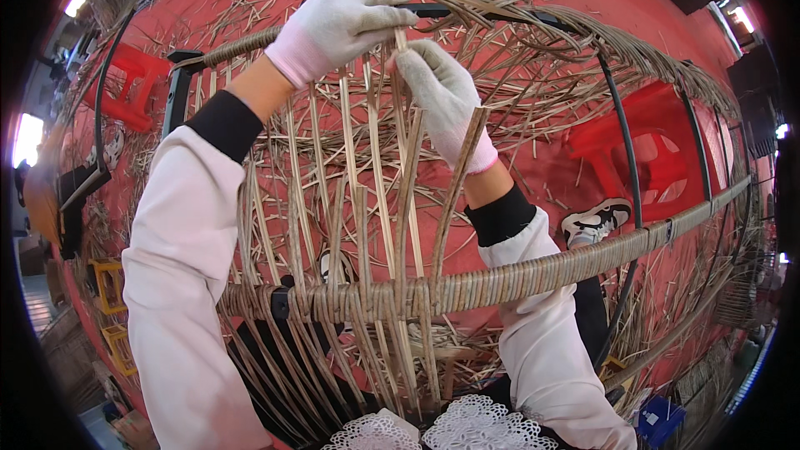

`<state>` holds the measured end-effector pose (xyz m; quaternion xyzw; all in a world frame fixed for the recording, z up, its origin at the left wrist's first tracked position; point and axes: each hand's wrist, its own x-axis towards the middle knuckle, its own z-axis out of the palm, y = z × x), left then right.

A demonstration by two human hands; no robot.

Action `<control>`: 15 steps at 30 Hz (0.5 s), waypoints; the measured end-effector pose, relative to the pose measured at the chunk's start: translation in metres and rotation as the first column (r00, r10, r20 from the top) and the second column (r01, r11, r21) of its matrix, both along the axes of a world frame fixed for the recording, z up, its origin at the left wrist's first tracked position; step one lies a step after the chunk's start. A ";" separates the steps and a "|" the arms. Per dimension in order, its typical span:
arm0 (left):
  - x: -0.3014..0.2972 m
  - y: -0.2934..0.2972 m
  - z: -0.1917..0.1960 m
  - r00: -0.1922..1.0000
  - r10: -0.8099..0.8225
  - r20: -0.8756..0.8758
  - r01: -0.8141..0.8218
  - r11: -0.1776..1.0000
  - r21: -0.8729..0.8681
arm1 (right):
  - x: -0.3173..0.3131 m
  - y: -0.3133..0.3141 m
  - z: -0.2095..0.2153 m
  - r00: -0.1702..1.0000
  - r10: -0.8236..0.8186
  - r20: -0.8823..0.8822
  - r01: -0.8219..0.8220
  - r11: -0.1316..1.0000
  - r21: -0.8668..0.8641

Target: The person weaves a basket by hand, threading flexible reeds through a metal frame and securing them with a staple gun. The person repeatedly wraps reeds around the frame and fastens them in place.

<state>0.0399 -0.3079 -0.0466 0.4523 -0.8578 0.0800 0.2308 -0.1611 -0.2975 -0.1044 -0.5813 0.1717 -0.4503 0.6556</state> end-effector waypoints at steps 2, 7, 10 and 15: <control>-0.001 -0.005 0.002 0.947 0.247 -0.204 -0.188 0.944 0.270 | 0.005 -0.002 -0.006 0.994 -0.087 0.060 0.071 0.971 0.229; 0.007 -0.052 0.022 0.885 0.435 -0.166 -0.197 0.672 0.714 | 0.018 -0.031 -0.020 0.979 -0.169 0.115 0.124 0.938 0.323; 0.002 -0.071 0.024 0.960 0.186 0.209 -0.275 0.773 0.572 | 0.024 -0.059 -0.016 0.892 -0.165 -0.422 -0.030 0.908 -0.419; -0.013 -0.026 0.014 0.898 0.438 0.039 -0.417 0.822 0.388 | 0.017 -0.036 -0.055 0.956 -0.202 -0.215 0.201 0.979 -0.026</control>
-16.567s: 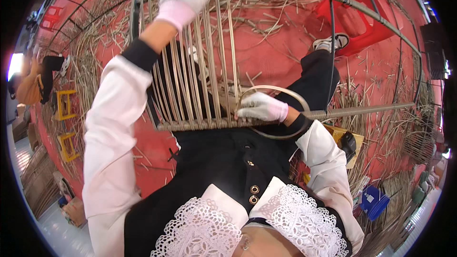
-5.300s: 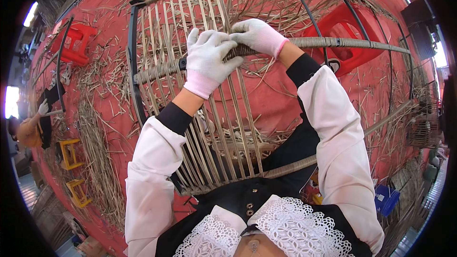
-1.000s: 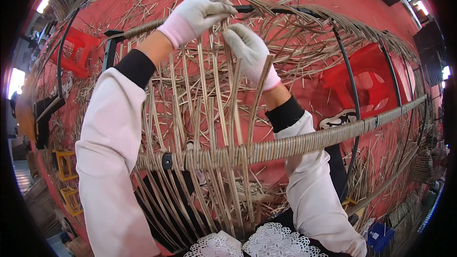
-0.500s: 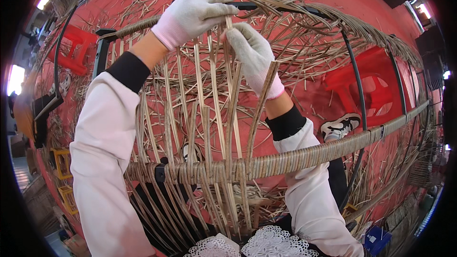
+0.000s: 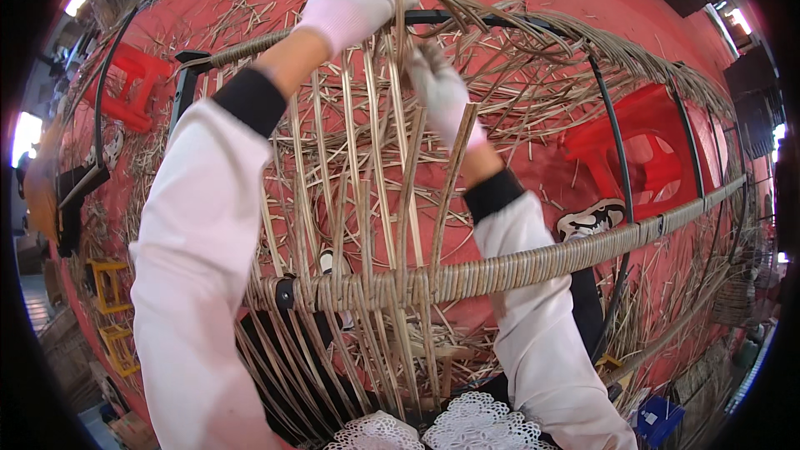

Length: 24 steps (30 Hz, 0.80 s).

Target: The person weaves a basket by hand, threading flexible reeds through a metal frame and securing them with a staple gun. The person repeatedly wraps reeds around the frame and fastens them in place.

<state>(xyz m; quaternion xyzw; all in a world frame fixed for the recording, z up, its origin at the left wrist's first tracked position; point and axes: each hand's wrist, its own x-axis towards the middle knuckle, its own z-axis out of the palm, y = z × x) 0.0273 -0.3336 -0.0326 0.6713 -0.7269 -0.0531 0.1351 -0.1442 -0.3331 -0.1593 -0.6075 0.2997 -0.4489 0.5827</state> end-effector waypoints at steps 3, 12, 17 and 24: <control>-0.001 0.026 0.000 0.975 -0.069 -0.211 0.039 0.989 -0.145 | -0.060 0.091 -0.087 0.997 0.074 -0.026 -0.067 0.975 0.214; 0.001 0.023 -0.001 0.954 -0.100 -0.282 0.075 0.993 -0.096 | -0.225 0.274 -0.218 -0.143 0.422 -0.895 -0.390 0.807 0.443; 0.001 0.023 0.001 0.941 -0.091 -0.327 0.078 0.996 -0.050 | -0.073 0.088 -0.062 0.939 -0.281 -0.197 0.270 0.960 -0.078; 0.004 0.029 -0.013 0.941 -0.336 -0.046 0.307 0.900 -0.310 | -0.018 0.048 0.066 0.983 0.094 0.159 -0.117 0.983 0.141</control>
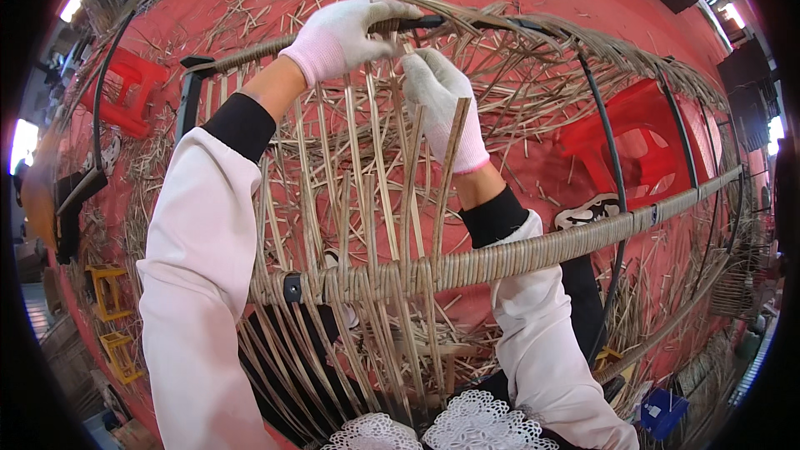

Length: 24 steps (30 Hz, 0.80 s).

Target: The person weaves a basket by hand, threading flexible reeds through a metal frame and securing them with a staple gun. The person repeatedly wraps reeds around the frame and fastens them in place.

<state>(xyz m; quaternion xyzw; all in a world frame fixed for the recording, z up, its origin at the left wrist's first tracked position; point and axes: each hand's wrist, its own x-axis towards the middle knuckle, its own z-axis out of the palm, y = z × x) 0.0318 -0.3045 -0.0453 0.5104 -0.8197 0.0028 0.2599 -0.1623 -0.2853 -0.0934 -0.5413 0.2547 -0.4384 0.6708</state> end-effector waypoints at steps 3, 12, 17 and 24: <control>-0.002 -0.005 -0.006 0.983 0.157 -0.095 -0.148 0.984 0.095 | -0.002 0.010 -0.007 0.993 -0.115 0.041 0.110 0.989 0.101; 0.020 -0.095 -0.007 0.952 0.088 0.293 -0.250 0.777 0.578 | 0.029 -0.086 -0.060 0.866 -0.337 -0.369 -0.043 0.685 -0.727; 0.005 -0.060 0.004 0.890 0.329 0.314 -0.435 0.820 0.372 | -0.031 -0.005 -0.079 0.747 -0.425 -0.511 0.018 0.781 -0.624; -0.159 0.270 0.081 0.749 -0.030 -0.662 0.376 0.841 0.388 | -0.254 0.290 -0.059 0.619 0.137 -0.774 -0.246 0.969 -0.025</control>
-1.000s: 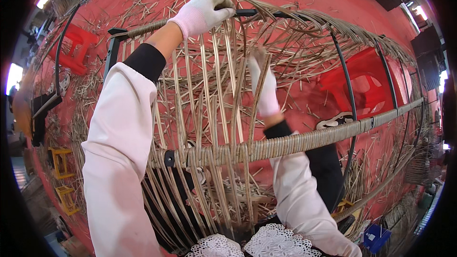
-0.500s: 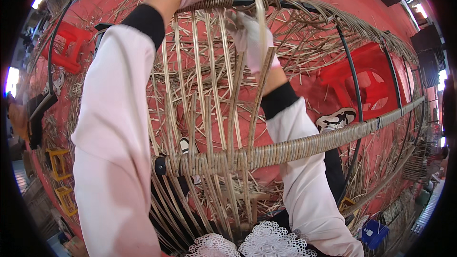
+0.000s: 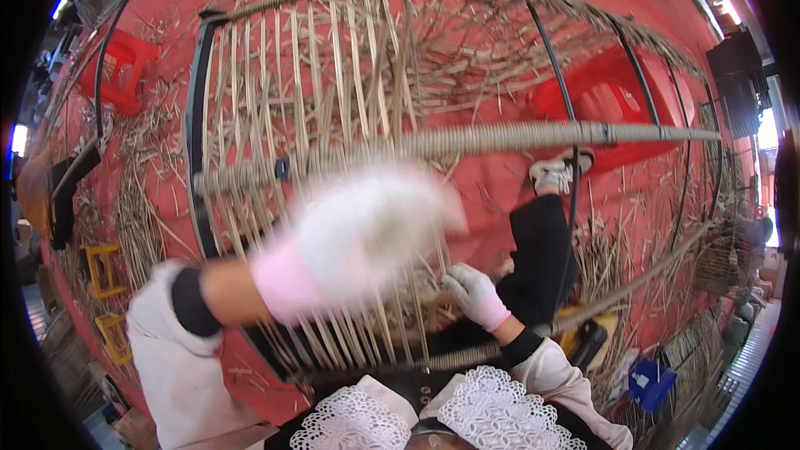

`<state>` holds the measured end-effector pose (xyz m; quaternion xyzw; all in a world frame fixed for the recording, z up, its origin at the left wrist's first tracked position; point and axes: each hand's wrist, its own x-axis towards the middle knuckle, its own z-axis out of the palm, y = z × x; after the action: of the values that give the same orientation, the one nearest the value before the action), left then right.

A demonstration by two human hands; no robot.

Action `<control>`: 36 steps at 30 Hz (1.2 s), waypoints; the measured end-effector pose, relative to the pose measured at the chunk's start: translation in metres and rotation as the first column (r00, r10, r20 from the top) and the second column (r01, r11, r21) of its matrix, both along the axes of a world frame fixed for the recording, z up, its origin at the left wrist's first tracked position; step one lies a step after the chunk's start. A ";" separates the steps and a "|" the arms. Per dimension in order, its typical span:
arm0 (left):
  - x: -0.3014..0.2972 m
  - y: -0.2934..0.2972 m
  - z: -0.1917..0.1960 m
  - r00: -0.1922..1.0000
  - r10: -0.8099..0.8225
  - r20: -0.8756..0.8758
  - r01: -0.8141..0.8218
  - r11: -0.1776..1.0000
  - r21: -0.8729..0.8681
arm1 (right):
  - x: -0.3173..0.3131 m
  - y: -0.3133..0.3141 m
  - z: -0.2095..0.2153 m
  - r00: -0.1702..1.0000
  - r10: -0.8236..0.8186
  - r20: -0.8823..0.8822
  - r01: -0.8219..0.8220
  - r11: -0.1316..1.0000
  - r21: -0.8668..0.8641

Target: The person weaves a basket by hand, threading flexible reeds through a metal frame and securing them with a staple gun. The person repeatedly wraps reeds around the frame and fastens them in place.

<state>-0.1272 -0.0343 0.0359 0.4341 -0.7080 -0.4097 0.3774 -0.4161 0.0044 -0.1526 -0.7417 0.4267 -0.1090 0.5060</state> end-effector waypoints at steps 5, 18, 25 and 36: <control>-0.148 0.181 -0.077 0.661 0.658 -0.361 0.565 -0.119 0.817 | -0.041 0.051 -0.002 0.972 0.179 0.149 -0.176 0.984 -0.033; -0.205 0.283 -0.118 0.307 0.924 -0.230 0.501 0.049 0.864 | -0.053 0.059 0.015 0.824 0.566 0.029 -0.519 0.733 0.439; -0.233 0.266 -0.147 0.260 0.963 -0.071 0.487 -0.067 0.871 | -0.055 0.058 0.009 0.830 0.557 0.027 -0.530 0.771 0.352; -0.212 0.258 -0.141 0.496 0.855 -0.154 0.492 -0.131 0.861 | -0.051 0.050 0.028 0.846 0.529 0.070 -0.502 0.745 0.439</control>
<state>-0.3391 0.2235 -0.1052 0.4247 0.2246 -0.8348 0.2688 -0.4674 0.0548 -0.1250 -0.6990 0.2331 0.1563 0.6577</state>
